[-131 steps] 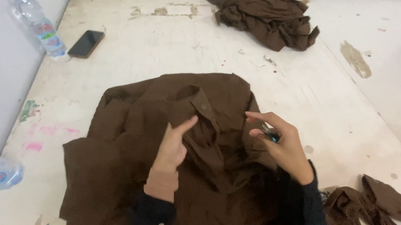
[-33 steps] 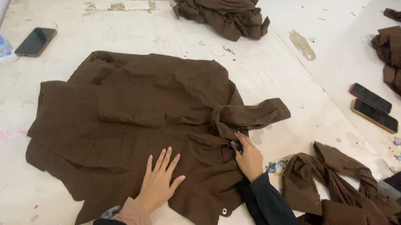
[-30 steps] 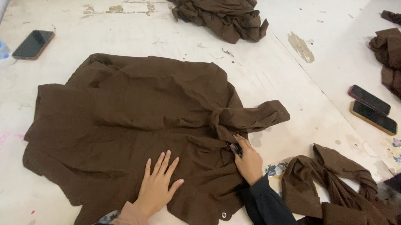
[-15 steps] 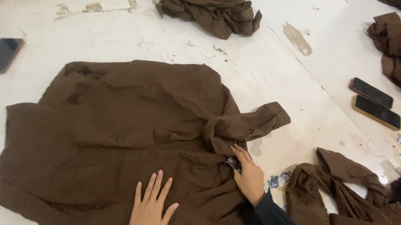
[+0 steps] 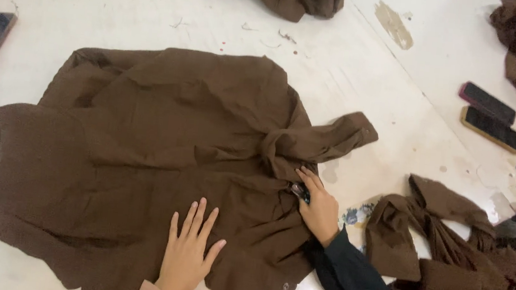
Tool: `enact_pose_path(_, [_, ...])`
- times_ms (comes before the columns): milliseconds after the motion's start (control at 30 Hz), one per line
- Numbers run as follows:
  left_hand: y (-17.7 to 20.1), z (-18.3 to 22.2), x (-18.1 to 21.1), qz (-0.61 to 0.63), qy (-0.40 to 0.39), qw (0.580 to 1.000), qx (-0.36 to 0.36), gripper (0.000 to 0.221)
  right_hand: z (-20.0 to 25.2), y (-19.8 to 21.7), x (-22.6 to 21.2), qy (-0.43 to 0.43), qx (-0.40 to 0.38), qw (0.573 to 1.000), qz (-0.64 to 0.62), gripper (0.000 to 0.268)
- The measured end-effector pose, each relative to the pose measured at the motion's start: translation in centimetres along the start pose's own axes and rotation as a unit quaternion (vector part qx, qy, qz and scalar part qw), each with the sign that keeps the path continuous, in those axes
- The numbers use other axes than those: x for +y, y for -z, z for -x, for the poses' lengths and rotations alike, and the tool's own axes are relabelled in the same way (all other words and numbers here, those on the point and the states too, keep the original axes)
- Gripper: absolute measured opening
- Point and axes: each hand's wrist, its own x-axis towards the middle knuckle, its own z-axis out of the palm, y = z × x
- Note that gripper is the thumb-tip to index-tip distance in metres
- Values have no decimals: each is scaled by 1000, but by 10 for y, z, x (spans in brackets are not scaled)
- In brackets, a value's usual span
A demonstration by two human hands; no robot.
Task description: Trimming loose threads from a brown garment using small snips at a quality control workstation.
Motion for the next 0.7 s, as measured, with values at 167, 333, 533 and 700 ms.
enact_pose_path(167, [1,-1,0,46,9,999,-16,59,-3,-8,15,50,38,998,7,46])
enact_pose_path(333, [-1,3,0,49,8,998,-27,58,-9,-16,37,67,92,993,37,47])
enact_pose_path(533, [7,-2,0,101,7,994,-46,56,-24,-25,70,45,150,986,50,29])
enact_pose_path(700, [7,1,1,99,27,993,-51,55,-28,-16,79,31,216,975,43,28])
